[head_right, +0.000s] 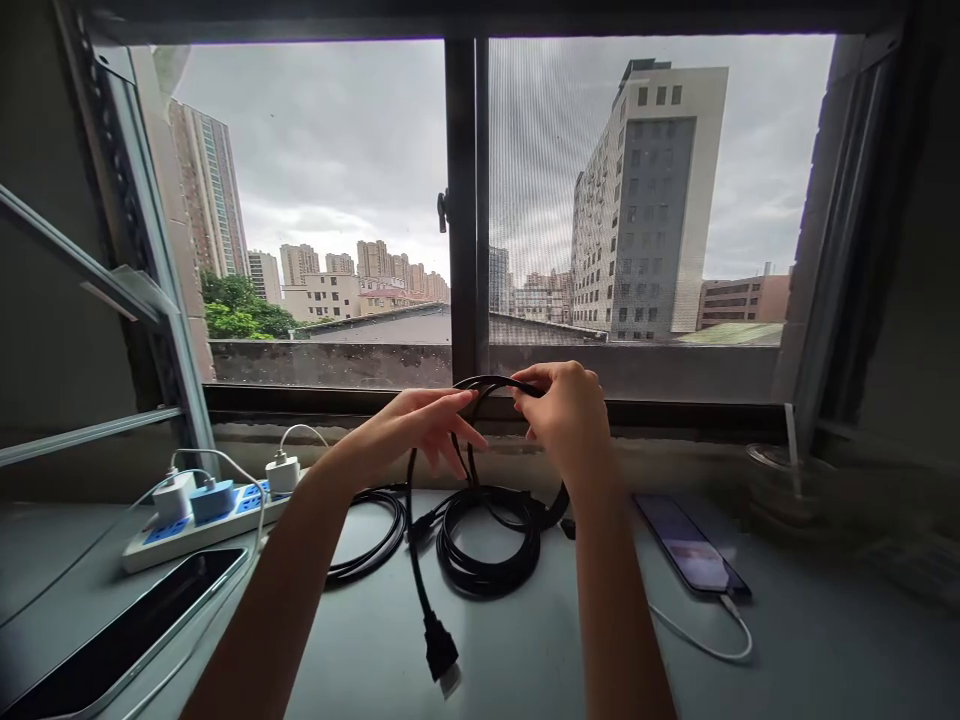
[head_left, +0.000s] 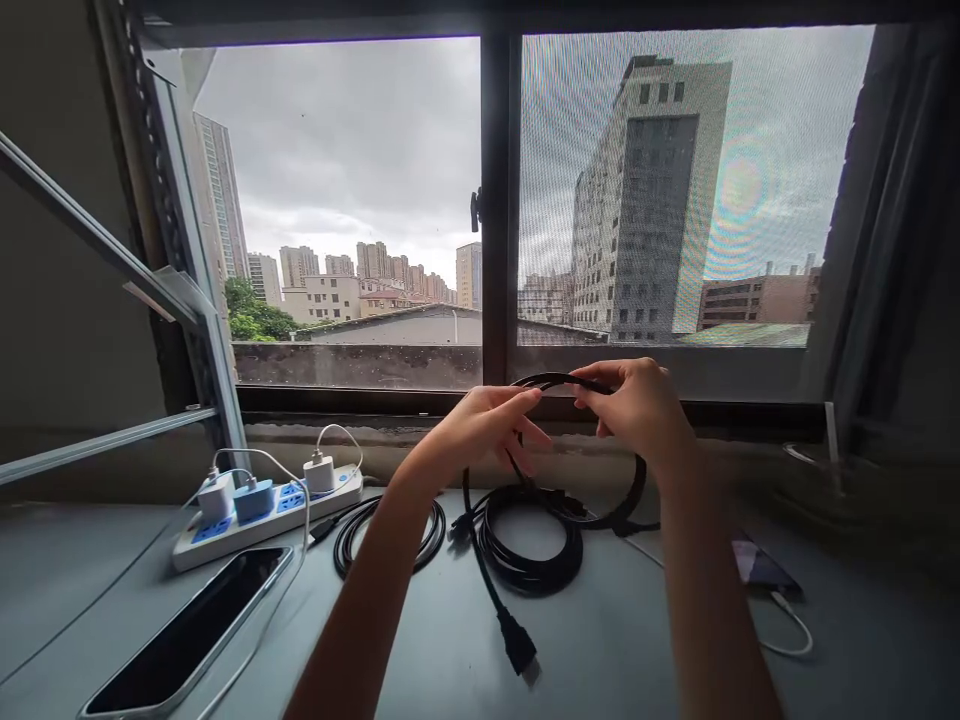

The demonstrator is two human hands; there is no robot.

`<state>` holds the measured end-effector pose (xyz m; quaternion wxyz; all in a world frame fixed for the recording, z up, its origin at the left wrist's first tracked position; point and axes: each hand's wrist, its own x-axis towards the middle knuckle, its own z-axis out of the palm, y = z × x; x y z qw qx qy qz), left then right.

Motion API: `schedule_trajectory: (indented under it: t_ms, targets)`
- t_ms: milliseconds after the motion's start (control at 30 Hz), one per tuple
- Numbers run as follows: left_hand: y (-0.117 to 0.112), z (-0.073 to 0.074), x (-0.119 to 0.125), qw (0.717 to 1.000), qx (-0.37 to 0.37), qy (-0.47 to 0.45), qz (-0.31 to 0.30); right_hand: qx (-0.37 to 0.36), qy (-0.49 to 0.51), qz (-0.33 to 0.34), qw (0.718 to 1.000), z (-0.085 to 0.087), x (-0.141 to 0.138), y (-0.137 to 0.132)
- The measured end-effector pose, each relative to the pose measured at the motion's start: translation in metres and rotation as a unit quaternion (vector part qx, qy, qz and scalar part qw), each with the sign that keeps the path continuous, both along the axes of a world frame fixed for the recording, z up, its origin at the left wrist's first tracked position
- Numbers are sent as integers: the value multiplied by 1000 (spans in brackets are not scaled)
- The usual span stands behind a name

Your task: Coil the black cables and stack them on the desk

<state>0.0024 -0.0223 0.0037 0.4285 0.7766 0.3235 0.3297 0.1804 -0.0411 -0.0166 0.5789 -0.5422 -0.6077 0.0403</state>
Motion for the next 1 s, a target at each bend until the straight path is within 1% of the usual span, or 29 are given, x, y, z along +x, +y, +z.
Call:
schedule_trajectory:
  t_ms: [100,200,300,367,433,533,600,667,767,867,1000]
  targets:
    - [0,2,-3,996,61,-49,42,-15,9,-6,1000,-2,7,2]
    - [4,2,-9,983,155,-63,77,-5,35,-2,999,-2,11,-1]
    - [12,-2,-11,965,240,-45,92,31,67,30,997,2,8,-9]
    - [21,-8,-8,960,263,-42,88,80,90,58,991,6,3,-14]
    - [30,-15,-1,964,246,-59,78,140,125,70,980,10,-2,-18]
    - [40,-21,10,971,182,-123,90,219,191,56,955,14,-7,-19]
    - [42,-21,14,974,140,-152,92,240,216,50,945,15,-6,-16]
    - [40,-19,14,977,94,-175,79,227,215,58,948,14,-2,-12]
    - [31,-15,12,969,37,-228,85,158,169,94,968,9,8,-6]
    - [19,-12,14,957,25,-266,109,106,123,113,980,6,12,-3]
    - [5,-11,20,955,32,-273,110,62,92,140,984,7,9,-9]
